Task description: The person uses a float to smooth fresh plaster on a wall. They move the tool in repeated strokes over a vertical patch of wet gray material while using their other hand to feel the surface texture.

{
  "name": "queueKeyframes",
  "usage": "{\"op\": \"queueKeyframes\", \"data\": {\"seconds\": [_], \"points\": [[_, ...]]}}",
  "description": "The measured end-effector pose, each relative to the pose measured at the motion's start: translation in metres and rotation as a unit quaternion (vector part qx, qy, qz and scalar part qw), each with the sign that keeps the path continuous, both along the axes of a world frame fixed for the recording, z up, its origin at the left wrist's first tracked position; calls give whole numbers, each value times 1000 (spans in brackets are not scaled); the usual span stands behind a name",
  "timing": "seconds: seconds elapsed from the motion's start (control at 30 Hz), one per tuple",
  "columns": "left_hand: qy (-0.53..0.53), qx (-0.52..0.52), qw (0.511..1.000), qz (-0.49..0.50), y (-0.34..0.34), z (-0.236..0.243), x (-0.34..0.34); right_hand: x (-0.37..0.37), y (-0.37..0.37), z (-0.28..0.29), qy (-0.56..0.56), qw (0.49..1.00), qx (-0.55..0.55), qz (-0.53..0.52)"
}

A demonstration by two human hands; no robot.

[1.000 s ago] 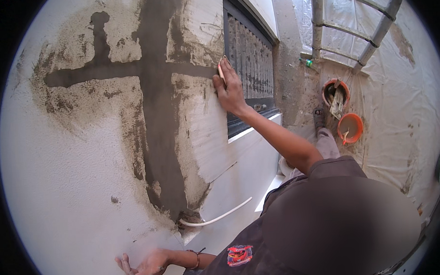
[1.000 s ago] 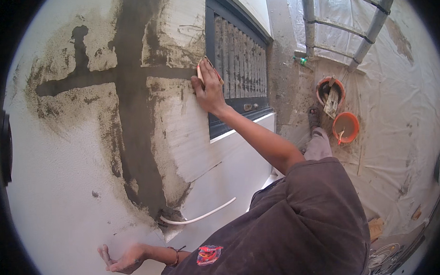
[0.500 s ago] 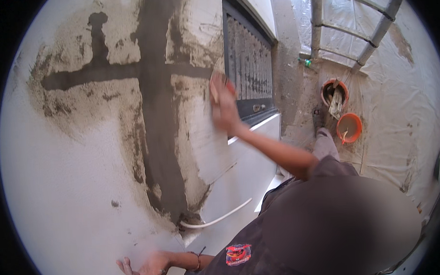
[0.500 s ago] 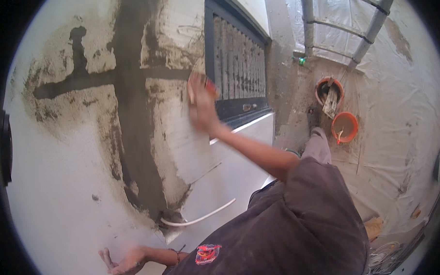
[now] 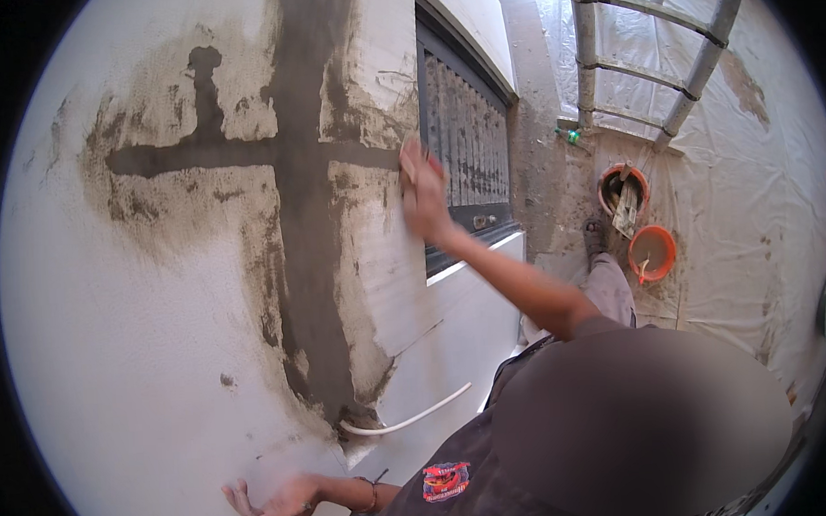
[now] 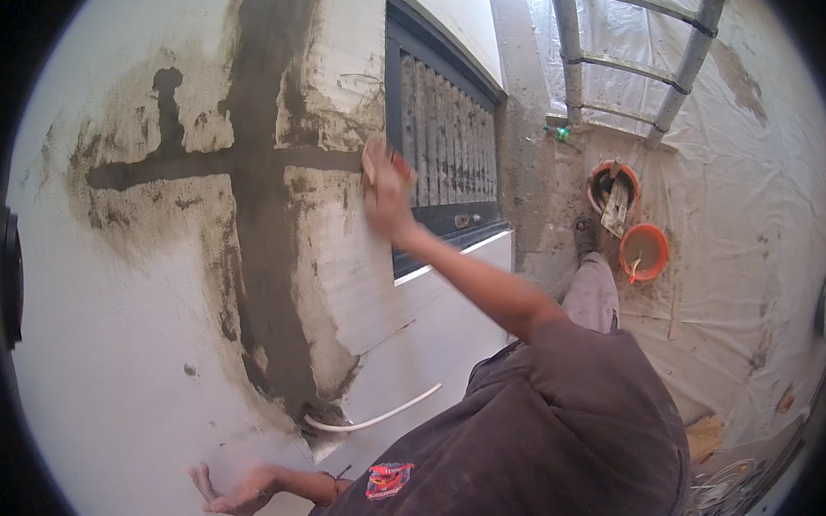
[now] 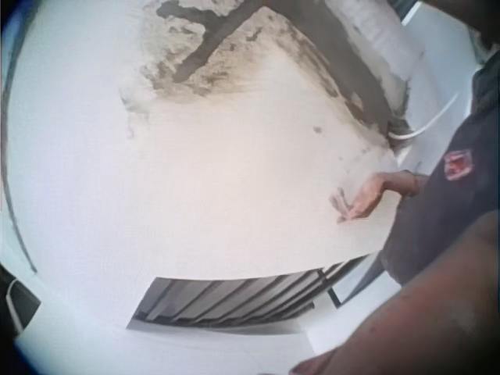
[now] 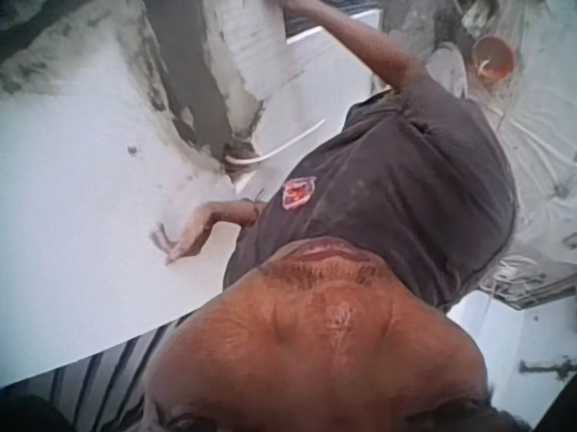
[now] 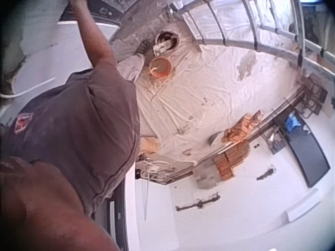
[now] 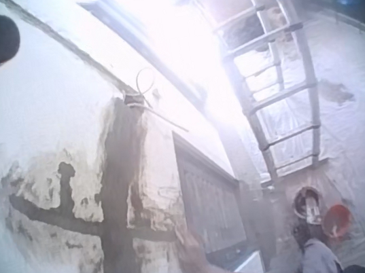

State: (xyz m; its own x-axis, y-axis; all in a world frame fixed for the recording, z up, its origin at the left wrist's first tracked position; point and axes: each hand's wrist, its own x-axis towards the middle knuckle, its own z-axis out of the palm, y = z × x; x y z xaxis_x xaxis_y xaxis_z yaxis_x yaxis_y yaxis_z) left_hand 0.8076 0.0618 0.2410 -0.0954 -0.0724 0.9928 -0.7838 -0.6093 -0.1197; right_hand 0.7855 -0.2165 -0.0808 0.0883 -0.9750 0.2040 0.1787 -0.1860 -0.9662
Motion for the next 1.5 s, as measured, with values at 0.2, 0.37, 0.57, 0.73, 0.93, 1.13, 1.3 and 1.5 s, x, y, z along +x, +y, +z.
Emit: {"op": "queueKeyframes", "data": {"seconds": [0.2, 0.37, 0.57, 0.73, 0.93, 1.13, 1.3, 1.5], "points": [[-31, 38, 998, -24, 19, 2, 24, 1, 62, 8, -74, 995, -64, -28], [-21, 21, 1000, -1, 1, 3, 12, -4, -2, 0, 46, 998, 22, -31], [-29, 26, 999, -4, 7, 3, 11, -11, 102, 4, 5, 995, -88, 37], [-21, 30, 999, 1, 8, 0, 11, 7, -10, -20, -3, 999, -8, -41], [-14, 27, 999, -17, 6, 2, 15, -7, -118, 40, 25, 997, -47, -54], [-21, 46, 997, 59, 6, 2, 11, 3, 1, 138, -68, 961, -244, 108], [-33, 48, 997, 48, 1, 2, 12, 17, -110, 85, 7, 989, -144, -11], [-9, 31, 998, 49, 7, 2, 8, 13, -46, 108, 94, 932, -322, 136]]}}
